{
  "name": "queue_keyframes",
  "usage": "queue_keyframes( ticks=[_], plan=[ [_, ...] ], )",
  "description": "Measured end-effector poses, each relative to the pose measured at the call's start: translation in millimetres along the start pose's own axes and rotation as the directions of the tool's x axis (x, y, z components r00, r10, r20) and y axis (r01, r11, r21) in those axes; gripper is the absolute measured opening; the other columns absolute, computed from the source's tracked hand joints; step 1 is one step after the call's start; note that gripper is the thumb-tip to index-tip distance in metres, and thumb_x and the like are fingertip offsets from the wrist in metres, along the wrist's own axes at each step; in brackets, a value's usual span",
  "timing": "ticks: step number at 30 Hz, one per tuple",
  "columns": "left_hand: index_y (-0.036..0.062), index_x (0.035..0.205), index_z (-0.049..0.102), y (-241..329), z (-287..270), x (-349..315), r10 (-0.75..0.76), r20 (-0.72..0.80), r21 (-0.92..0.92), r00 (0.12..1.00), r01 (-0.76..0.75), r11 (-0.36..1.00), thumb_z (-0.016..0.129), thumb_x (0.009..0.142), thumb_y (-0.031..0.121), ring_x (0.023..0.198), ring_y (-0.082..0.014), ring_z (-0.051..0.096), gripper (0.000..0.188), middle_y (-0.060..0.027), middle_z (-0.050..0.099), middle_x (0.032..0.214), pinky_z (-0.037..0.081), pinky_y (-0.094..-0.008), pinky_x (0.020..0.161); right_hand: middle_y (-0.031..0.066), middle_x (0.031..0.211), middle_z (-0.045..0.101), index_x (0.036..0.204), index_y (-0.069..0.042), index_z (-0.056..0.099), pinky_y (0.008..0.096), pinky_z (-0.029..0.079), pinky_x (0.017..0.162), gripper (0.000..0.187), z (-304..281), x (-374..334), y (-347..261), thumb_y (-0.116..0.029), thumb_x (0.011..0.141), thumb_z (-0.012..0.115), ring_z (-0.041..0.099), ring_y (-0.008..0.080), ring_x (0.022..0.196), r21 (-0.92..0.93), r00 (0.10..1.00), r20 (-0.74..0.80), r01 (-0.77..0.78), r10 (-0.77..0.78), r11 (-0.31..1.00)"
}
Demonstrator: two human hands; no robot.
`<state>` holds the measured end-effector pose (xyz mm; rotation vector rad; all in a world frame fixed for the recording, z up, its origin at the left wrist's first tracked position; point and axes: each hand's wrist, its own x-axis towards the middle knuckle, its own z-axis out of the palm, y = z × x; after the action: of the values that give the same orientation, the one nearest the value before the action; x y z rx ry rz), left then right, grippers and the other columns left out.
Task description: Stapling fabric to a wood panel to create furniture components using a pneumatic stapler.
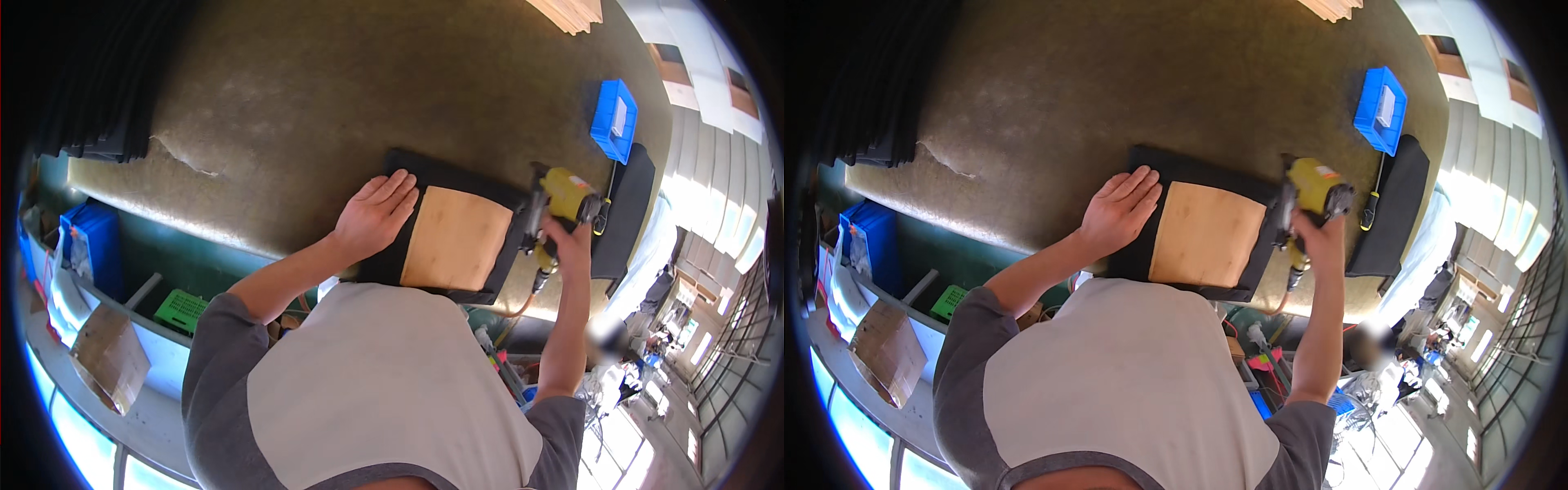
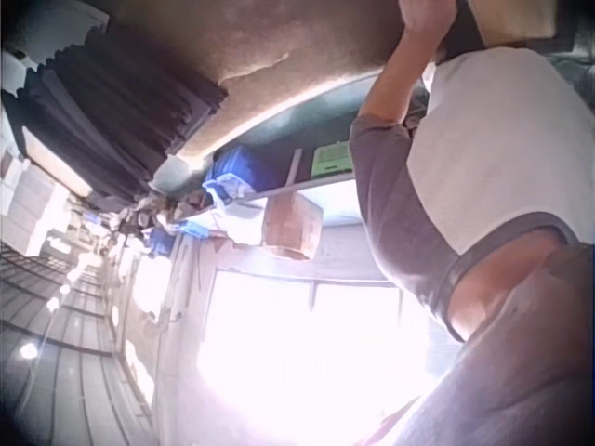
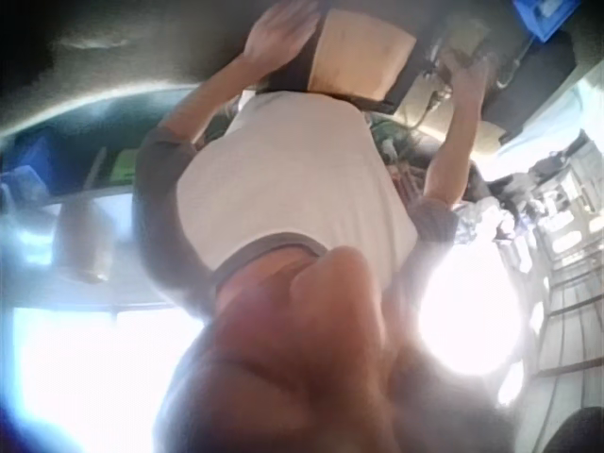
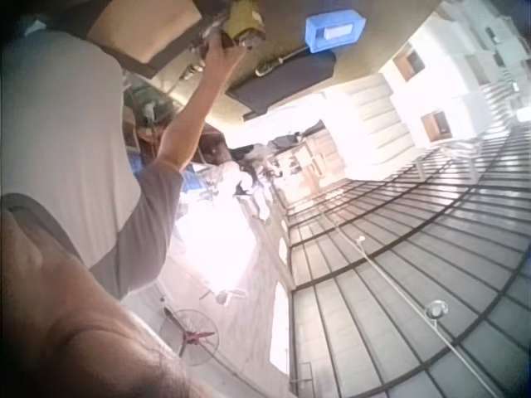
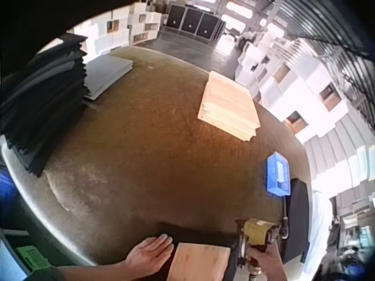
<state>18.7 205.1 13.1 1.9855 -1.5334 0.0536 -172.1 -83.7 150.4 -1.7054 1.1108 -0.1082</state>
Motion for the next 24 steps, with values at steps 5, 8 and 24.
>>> queue_keyframes(
  ticks=[5, 8, 24],
  plan=[
    [0.0014, 0.114, 0.071, -1.0, 1.9, -4.5, 0.004, -0.049, -0.001, 0.999, -0.004, 1.0, 0.066, 0.09, 0.012, 0.127, -0.0268, 0.062, 0.027, -0.0138, 0.071, 0.126, 0.048, -0.0414, 0.105, 0.0042, 0.075, 0.068, 0.113, 0.001, 0.067, 0.0284, 0.053, 0.057, 0.027, 75.6, -20.8, -49.5, -0.001, 0.086, 0.067, 0.065, 0.0118, 0.06, -0.018, 0.9, 0.407, -0.164, 0.157, 0.986],
    [0.0004, 0.113, 0.071, 1.7, -1.4, -2.2, 0.006, -0.064, -0.003, 0.998, -0.006, 1.0, 0.066, 0.086, 0.012, 0.126, -0.027, 0.062, 0.029, -0.014, 0.071, 0.125, 0.049, -0.0409, 0.105, 0.0084, 0.075, 0.07, 0.1, 0.003, 0.069, 0.0304, 0.054, 0.057, 0.019, 97.3, -12.3, -22.2, -0.004, 0.082, 0.068, 0.068, 0.0133, 0.06, -0.306, 0.936, 0.337, 0.004, 0.104, 0.952],
    [-0.0036, 0.11, 0.071, -0.9, 5.9, -8.9, 0.065, -0.093, 0.017, 0.994, -0.064, 0.998, 0.061, 0.082, 0.017, 0.124, -0.0306, 0.062, 0.037, -0.0174, 0.071, 0.123, 0.048, -0.0413, 0.106, 0.0169, 0.074, 0.07, 0.098, 0.003, 0.069, 0.0386, 0.057, 0.064, 0.025, 136.4, 7.1, -46.8, -0.013, 0.079, 0.07, 0.072, 0.0297, 0.068, -0.437, 0.914, 0.401, 0.137, 0.056, 0.889]
  ],
)
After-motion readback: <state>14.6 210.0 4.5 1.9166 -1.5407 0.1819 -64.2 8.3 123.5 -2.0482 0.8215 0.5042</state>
